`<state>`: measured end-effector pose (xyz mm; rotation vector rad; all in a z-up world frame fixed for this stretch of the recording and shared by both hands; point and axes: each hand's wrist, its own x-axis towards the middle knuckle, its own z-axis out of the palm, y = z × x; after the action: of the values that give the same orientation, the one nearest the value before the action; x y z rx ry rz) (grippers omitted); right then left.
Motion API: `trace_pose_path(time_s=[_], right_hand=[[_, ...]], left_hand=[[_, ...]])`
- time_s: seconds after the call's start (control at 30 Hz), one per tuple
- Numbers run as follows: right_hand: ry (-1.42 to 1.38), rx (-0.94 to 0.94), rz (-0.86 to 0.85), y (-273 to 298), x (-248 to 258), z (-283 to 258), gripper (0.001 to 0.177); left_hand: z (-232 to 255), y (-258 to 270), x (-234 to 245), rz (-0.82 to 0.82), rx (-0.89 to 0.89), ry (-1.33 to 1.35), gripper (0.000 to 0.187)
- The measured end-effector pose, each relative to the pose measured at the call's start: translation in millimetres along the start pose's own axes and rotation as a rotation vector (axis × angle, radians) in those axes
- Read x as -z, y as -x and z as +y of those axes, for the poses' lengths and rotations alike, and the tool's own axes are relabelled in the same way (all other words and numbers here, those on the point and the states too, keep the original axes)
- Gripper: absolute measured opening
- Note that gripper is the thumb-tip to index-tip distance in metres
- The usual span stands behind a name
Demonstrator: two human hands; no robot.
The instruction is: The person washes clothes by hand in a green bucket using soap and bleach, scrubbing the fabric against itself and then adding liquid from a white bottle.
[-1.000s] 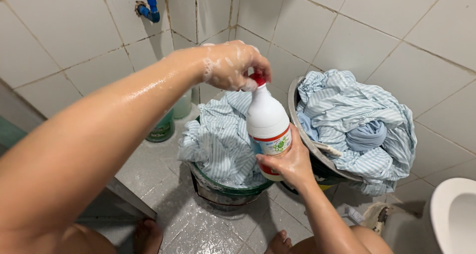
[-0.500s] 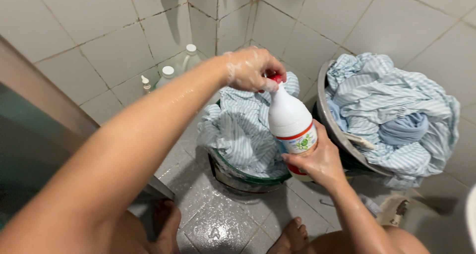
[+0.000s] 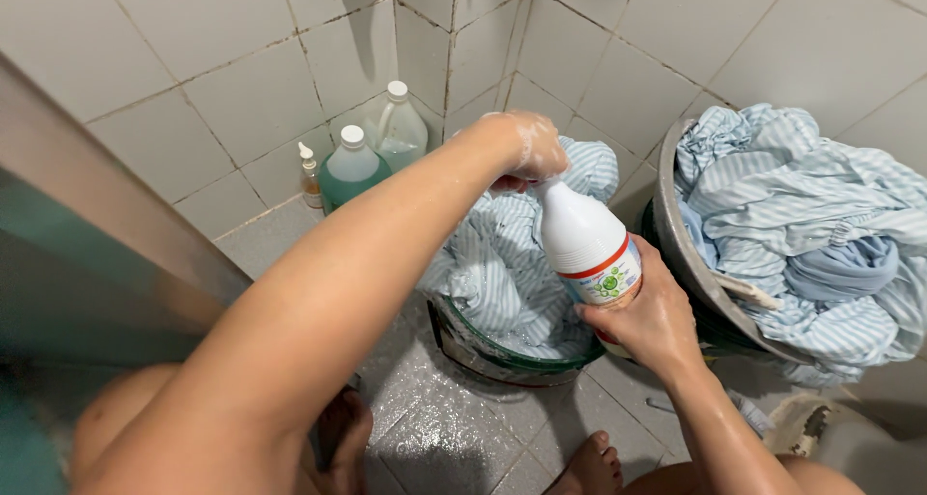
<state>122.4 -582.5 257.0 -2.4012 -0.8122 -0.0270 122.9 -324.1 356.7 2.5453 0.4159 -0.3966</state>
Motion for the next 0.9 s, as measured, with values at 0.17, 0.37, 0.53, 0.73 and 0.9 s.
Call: trace_pose_path(time_s=[0.17,0.37,0.53,0.73,0.9], right_hand=[[-0.063,-0.060,-0.003,-4.4,-4.1,10.8,0.107],[-0.031,-0.045,0.004,-2.8,-0.3,11.8,0.109],[0.069,-0.016,0.048,1.5,11.0,-0.2,0.101],[0.128,-0.014,0.036,2.0,16.9,5.3,0.101],[0.151,-0.024,-0.001,-1.8,19.6,12.8,0.103]], left_hand=[[-25.7,-7.9,5.4,0.005,-0.550,0.262,0.028],[-21.9,3.1,2.9,0.116,-0.415,0.165,0.028],[-8.1,-2.2,-1.0,0.053,-0.109,0.225,0.029],[-29.5,-32.7,-6.5,-0.021,0.060,0.488,0.027],[-89.9,-43.3,-71.4,0.512,-0.017,0.419,0.062]])
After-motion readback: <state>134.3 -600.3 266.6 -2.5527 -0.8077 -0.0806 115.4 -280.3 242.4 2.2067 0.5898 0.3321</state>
